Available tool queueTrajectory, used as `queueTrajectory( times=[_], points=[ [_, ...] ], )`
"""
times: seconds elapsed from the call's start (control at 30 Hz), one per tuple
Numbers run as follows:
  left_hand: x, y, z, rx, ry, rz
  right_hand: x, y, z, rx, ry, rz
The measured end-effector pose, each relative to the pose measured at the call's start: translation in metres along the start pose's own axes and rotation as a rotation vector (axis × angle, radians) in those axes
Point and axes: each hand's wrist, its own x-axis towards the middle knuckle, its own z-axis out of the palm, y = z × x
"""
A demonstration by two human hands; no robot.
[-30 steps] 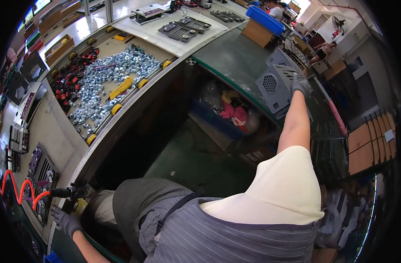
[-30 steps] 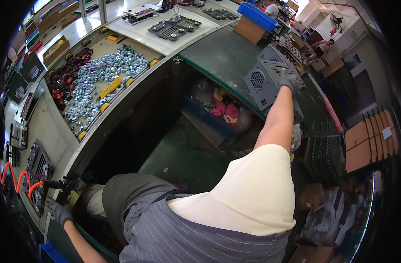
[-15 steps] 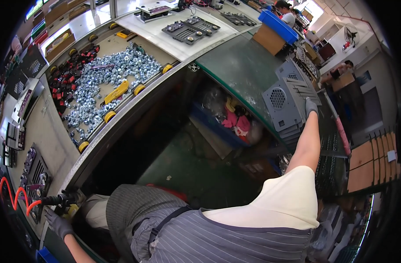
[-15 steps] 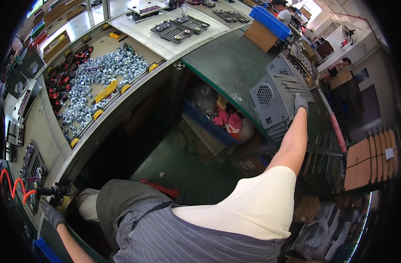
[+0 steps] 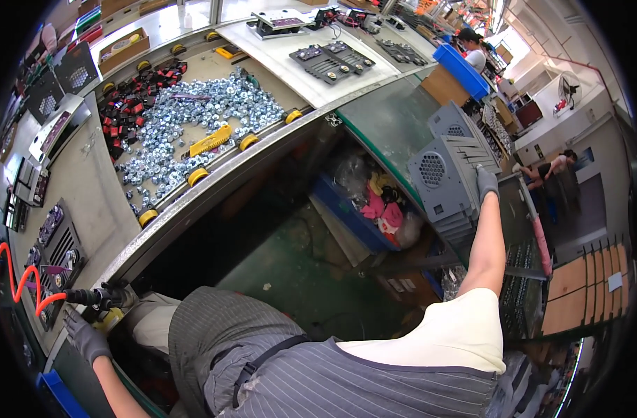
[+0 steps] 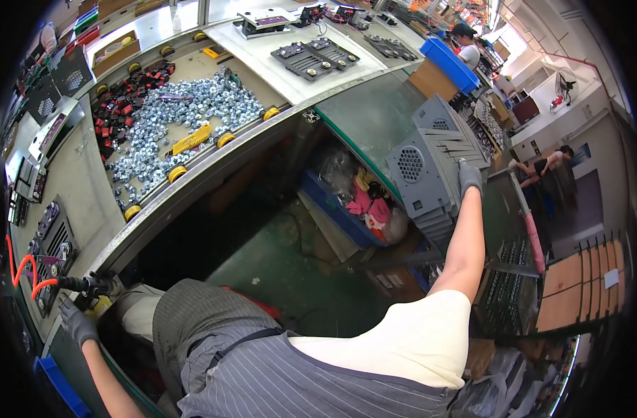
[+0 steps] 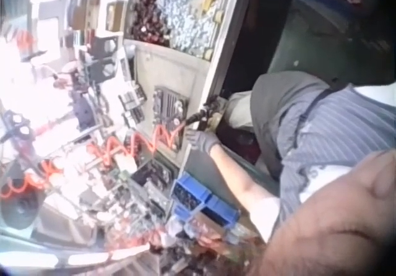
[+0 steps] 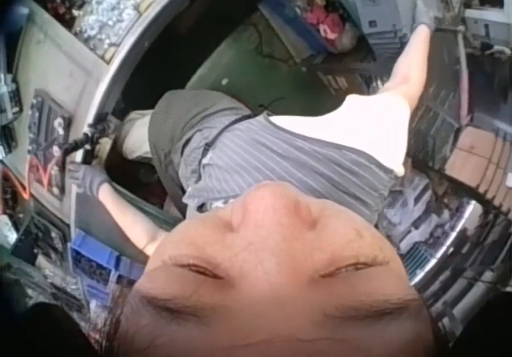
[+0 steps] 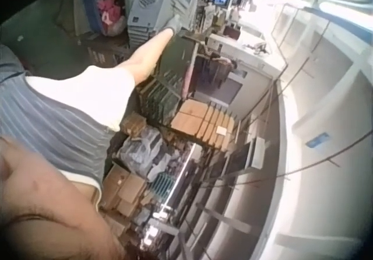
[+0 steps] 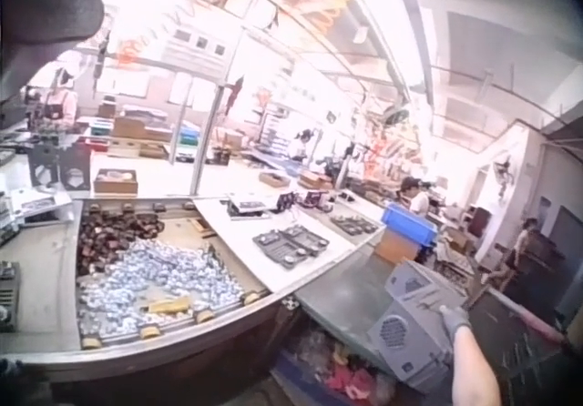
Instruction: Assembling a power supply unit by attaching a cover and cooling fans using a pneumatic screwdriver.
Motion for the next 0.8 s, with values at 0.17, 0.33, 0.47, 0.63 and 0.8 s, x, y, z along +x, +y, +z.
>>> queueTrajectory(
  times=[0.17,0.33,0.47,0.63,0.8],
  points=[
    [0.0,-0.002,0.003,0.01,-0.024,-0.013,0.029,-0.038,0.015,0.052,0.024,-0.062],
    [-0.005,0.002,-0.007,0.019,-0.032,-0.016,0.048,-0.099,0.015,-0.19,-0.088,-0.107],
    [-0.005,0.001,-0.006,0.043,-0.047,-0.037,-0.016,-0.19,-0.01,-0.228,0.094,0.013],
    [-0.007,-0.002,-0.002,0.012,-0.017,-0.048,-0.069,-0.274,0.019,-0.3,0.09,-0.099],
    [-0.014,0.001,-0.007,-0.052,0.001,-0.041,-0.033,-0.277,0.069,-0.594,0.211,-0.105]
  ],
)
